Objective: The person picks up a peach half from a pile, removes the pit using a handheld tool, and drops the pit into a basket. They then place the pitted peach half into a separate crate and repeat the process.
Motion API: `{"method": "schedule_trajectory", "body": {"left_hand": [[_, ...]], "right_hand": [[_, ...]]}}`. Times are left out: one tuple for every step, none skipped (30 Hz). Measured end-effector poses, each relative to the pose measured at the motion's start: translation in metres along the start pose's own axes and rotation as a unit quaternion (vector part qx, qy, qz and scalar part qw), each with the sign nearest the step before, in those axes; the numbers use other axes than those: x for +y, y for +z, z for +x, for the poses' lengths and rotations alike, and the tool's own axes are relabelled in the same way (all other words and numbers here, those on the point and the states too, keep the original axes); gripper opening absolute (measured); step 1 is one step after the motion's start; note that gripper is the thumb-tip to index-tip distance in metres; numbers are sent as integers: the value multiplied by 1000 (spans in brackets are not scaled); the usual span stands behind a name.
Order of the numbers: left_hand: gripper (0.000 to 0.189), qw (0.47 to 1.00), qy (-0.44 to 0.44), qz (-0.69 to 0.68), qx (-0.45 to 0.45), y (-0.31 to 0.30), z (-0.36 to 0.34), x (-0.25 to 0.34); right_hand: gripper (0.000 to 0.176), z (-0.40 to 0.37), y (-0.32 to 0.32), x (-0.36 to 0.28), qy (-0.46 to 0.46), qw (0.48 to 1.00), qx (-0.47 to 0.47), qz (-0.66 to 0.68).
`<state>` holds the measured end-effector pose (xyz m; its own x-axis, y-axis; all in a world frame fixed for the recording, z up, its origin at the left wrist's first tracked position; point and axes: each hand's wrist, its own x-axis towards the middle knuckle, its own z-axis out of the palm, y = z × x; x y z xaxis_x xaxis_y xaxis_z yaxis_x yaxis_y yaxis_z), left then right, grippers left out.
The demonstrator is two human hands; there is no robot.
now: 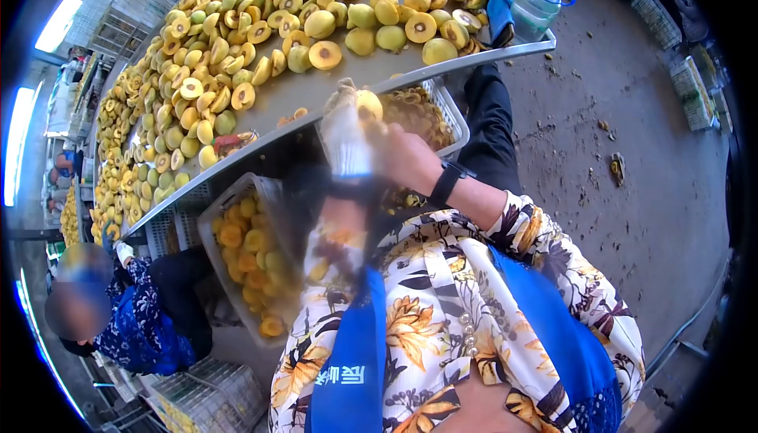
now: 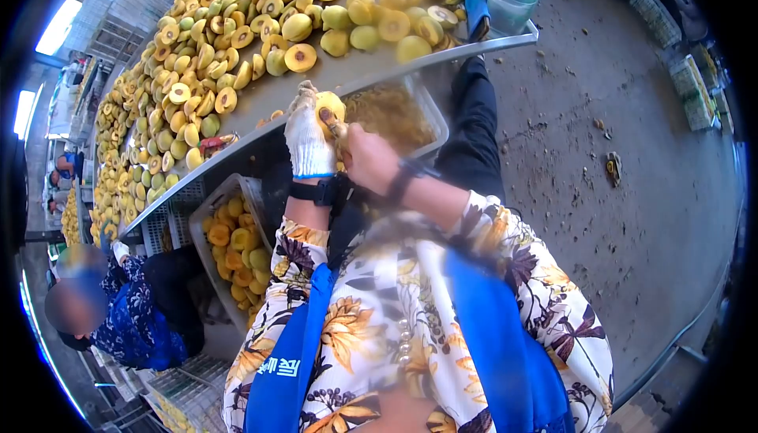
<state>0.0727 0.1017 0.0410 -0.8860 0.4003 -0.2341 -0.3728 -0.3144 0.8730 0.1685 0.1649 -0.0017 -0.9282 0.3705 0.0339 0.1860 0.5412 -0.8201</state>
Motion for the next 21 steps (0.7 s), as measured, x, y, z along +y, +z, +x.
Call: {"method": "schedule_trajectory", "body": {"left_hand": [[22,999,-2,42,2,-3,3,-2],[23,998,-19,50,16,-5,4,-4],[23,998,3,57,8,-6,3,-6],[23,998,26,65,1,-7,1,-10],[22,996,47,73,-5,-10,0,-15],[22,975,148,167,-14,-21,12,-31],[22,934,249,255,-4,-31,24,-47],[21,893,343,291,12,-30,27,-54],[22,906,325,272,16,-32,29,-58],[22,917,307,252,21,-30,27,-55],[24,928,289,232,26,-27,24,-52],[25,990,87,108,15,-30,16,-46],[27,992,-120,-23,2,-28,8,-35],[32,991,-123,-27,-43,-49,24,-47],[34,979,-156,-126,-35,-34,1,-22],[34,978,-146,-140,53,-44,2,-16],[34,969,-135,-153,142,-62,5,-5],[34,980,-88,-107,140,-91,2,5],[33,988,-41,-62,138,-124,-5,19],[33,982,-26,20,188,-154,-15,34],[34,966,-12,101,237,-184,-25,52]], "right_hand": [[20,-1,2,2,-4,1000,-18,11],[20,-2,4,3,-9,999,-36,22],[19,-1,3,5,-20,998,-64,9],[18,0,0,7,-31,995,-92,-3],[17,-2,-4,4,4,990,-137,35],[16,-4,-8,2,42,981,-178,70],[16,-6,-23,-13,124,953,-229,153],[15,-6,-32,-20,203,910,-276,233],[14,-7,-32,-17,219,881,-280,313],[12,-10,-28,-13,233,845,-282,390],[11,-12,-26,-7,245,803,-282,464],[11,-11,-24,1,234,753,-324,523],[10,-8,-23,10,221,697,-364,577],[10,-6,-21,15,206,636,-400,627],[11,-8,-20,12,181,630,-405,638],[12,-12,-19,7,156,623,-413,646],[13,-14,-18,5,133,615,-420,654],[9,-13,-14,7,141,628,-408,647],[9,-11,-14,9,142,753,-386,513],[11,-9,-15,12,138,853,-349,362],[14,-6,-15,14,129,924,-300,199]]}}
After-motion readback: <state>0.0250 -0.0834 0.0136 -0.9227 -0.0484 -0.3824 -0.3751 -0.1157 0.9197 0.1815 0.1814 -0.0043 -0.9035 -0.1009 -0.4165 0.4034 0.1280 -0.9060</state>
